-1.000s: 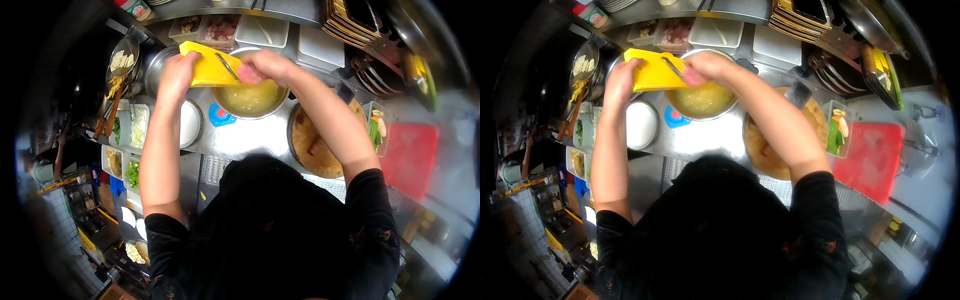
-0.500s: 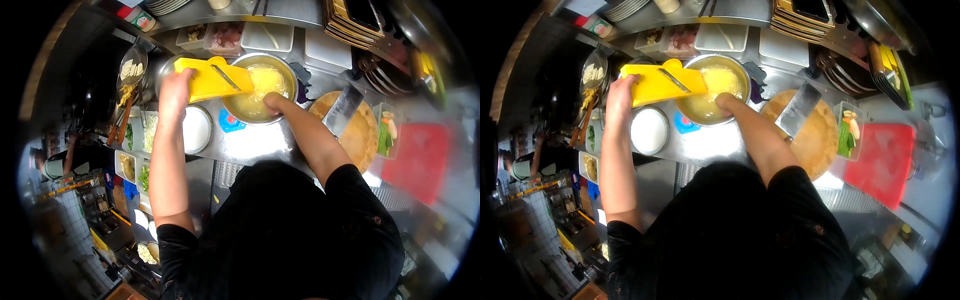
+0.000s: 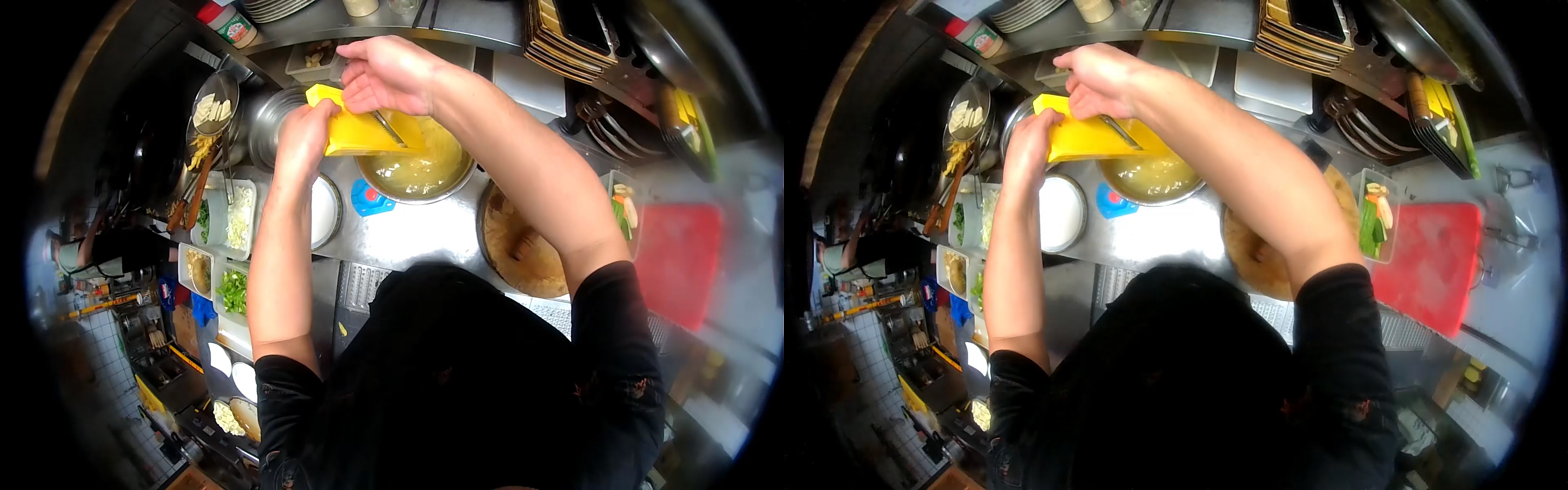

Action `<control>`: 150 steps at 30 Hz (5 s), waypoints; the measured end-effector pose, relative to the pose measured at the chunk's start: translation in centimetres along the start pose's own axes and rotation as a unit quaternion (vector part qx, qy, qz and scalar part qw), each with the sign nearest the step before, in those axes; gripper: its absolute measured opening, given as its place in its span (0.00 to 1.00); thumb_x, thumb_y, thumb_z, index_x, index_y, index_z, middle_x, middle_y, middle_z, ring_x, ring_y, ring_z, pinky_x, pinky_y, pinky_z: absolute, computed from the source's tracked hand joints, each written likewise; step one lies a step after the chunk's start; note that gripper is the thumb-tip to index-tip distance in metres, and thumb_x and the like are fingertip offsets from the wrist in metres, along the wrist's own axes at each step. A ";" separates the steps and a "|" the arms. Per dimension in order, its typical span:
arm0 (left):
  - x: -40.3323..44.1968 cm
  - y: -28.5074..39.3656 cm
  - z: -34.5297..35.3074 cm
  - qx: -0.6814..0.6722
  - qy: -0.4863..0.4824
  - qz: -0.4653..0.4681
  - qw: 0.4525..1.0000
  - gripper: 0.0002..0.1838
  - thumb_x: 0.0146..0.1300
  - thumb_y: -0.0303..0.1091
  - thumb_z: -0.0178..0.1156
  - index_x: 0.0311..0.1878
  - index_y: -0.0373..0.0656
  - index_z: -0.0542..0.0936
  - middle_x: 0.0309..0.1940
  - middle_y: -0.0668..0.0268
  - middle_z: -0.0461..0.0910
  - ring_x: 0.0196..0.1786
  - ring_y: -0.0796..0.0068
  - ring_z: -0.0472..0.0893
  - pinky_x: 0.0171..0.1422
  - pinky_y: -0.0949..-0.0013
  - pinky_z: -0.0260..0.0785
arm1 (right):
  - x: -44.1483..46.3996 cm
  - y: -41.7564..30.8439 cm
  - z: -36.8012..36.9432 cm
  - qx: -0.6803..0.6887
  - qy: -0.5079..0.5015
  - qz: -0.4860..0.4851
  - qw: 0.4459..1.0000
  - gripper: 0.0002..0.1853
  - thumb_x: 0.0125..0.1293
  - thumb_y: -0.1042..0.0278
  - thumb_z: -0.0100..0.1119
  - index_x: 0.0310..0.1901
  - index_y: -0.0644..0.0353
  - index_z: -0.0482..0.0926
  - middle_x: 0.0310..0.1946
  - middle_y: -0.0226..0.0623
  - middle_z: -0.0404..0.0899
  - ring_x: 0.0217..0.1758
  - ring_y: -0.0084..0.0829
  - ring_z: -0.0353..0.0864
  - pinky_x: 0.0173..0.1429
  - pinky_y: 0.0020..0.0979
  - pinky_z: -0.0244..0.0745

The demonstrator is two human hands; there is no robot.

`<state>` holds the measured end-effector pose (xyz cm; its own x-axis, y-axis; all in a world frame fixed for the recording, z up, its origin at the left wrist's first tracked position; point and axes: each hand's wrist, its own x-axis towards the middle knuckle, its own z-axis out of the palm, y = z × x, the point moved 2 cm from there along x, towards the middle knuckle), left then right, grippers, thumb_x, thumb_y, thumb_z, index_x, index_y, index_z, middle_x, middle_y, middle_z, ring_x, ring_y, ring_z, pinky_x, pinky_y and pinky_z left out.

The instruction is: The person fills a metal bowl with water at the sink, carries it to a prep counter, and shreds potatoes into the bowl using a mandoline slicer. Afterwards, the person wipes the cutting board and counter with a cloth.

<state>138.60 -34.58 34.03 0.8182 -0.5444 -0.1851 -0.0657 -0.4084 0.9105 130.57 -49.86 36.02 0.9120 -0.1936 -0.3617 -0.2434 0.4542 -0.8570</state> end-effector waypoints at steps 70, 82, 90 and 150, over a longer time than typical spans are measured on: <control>-4.6 -14.0 8.1 -0.221 -0.324 0.122 0.912 0.71 0.47 0.23 0.78 0.84 0.41 0.34 0.77 0.50 0.61 0.79 0.59 0.63 0.82 0.61 0.54 | -8.2 9.9 -7.6 -0.358 0.148 -0.288 0.876 0.52 0.53 0.59 0.81 0.76 0.63 0.58 0.74 0.48 0.65 0.79 0.42 0.62 0.84 0.39 0.52; -5.8 -10.7 9.4 -0.069 -0.229 0.310 0.920 0.65 0.51 0.25 0.76 0.84 0.43 0.39 0.83 0.49 0.49 0.85 0.54 0.50 0.86 0.56 0.45 | -27.5 5.9 -11.6 -0.463 0.347 -0.318 0.751 0.53 0.43 0.60 0.88 0.69 0.65 0.67 0.60 0.44 0.77 0.66 0.38 0.78 0.72 0.38 0.71; -8.3 -14.8 11.4 -0.097 -0.255 0.200 0.941 0.59 0.57 0.22 0.71 0.84 0.42 0.41 0.82 0.49 0.48 0.84 0.54 0.53 0.85 0.51 0.46 | -37.5 16.8 -19.6 -0.429 0.531 -0.226 0.695 0.52 0.43 0.59 0.87 0.69 0.64 0.66 0.60 0.45 0.76 0.63 0.41 0.78 0.68 0.42 0.74; -14.4 3.7 11.8 0.039 -0.175 0.518 0.836 0.11 0.58 0.21 0.70 0.43 0.40 0.83 0.37 0.59 0.80 0.42 0.59 0.81 0.46 0.64 0.75 | -22.1 12.7 -7.8 -0.186 0.064 -0.389 0.900 0.57 0.45 0.64 0.85 0.77 0.52 0.60 0.74 0.37 0.65 0.78 0.39 0.64 0.81 0.41 0.59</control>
<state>119.87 -36.89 35.65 0.0813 -0.8111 0.5793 -0.6839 0.3774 0.6244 104.71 -46.61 30.23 0.8145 -0.4372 0.3814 0.3362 -0.1802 -0.9244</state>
